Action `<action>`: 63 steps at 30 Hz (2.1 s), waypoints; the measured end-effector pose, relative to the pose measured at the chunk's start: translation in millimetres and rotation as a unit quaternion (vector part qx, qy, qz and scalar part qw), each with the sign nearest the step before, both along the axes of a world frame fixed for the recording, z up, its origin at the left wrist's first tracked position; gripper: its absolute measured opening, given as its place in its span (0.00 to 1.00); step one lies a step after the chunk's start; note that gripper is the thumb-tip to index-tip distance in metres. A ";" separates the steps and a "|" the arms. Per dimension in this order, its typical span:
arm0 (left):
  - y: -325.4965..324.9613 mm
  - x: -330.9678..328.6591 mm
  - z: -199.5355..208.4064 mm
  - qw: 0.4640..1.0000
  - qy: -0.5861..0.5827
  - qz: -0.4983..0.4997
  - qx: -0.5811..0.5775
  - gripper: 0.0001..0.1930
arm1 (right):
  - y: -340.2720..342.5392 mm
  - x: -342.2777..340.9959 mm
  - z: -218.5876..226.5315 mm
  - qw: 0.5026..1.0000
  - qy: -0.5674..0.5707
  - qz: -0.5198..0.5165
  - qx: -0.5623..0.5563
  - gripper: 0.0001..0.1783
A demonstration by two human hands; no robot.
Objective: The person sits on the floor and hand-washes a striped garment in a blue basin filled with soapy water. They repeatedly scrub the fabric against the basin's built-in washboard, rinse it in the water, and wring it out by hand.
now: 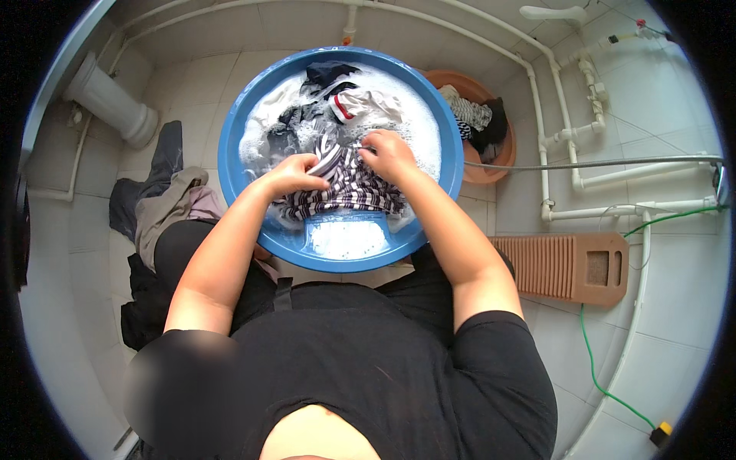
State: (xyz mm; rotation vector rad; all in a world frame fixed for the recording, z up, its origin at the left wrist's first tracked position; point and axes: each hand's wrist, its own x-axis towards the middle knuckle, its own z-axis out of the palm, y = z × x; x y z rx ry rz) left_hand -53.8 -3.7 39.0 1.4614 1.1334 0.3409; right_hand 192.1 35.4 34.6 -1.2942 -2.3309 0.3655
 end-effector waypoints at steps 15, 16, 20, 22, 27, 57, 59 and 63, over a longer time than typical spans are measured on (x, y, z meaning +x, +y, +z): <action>16.4 21.5 -30.1 0.752 -0.522 0.308 -0.259 0.14 | -6.3 -41.9 -46.4 0.962 0.189 -0.157 -0.117 0.26; 17.5 23.8 -31.6 0.744 -0.534 0.291 -0.276 0.16 | -12.0 -56.2 -36.7 0.932 0.305 -0.130 -0.146 0.24; 9.1 24.4 -34.6 0.684 -0.600 0.230 -0.346 0.22 | -65.6 -111.2 34.1 0.917 0.378 -0.029 -0.126 0.15; -5.4 24.4 -33.4 0.707 -0.637 0.147 -0.272 0.20 | -83.1 -117.7 36.5 0.943 0.329 0.028 -0.050 0.14; 13.0 13.9 -87.9 0.707 -0.613 0.137 -0.324 0.21 | -64.6 -101.0 12.9 0.965 0.237 0.022 0.108 0.11; 19.9 40.1 -29.1 0.722 -0.476 0.469 -0.181 0.19 | 0.7 -53.6 -32.6 0.978 0.109 -0.148 -0.097 0.22; 16.8 45.5 -21.9 0.713 -0.506 0.424 -0.236 0.26 | -9.2 -75.2 -17.2 0.943 0.306 -0.073 -0.107 0.21; 8.3 25.2 -8.6 0.714 -0.496 0.323 -0.374 0.28 | -64.6 -102.6 52.9 0.952 0.265 0.053 -0.142 0.15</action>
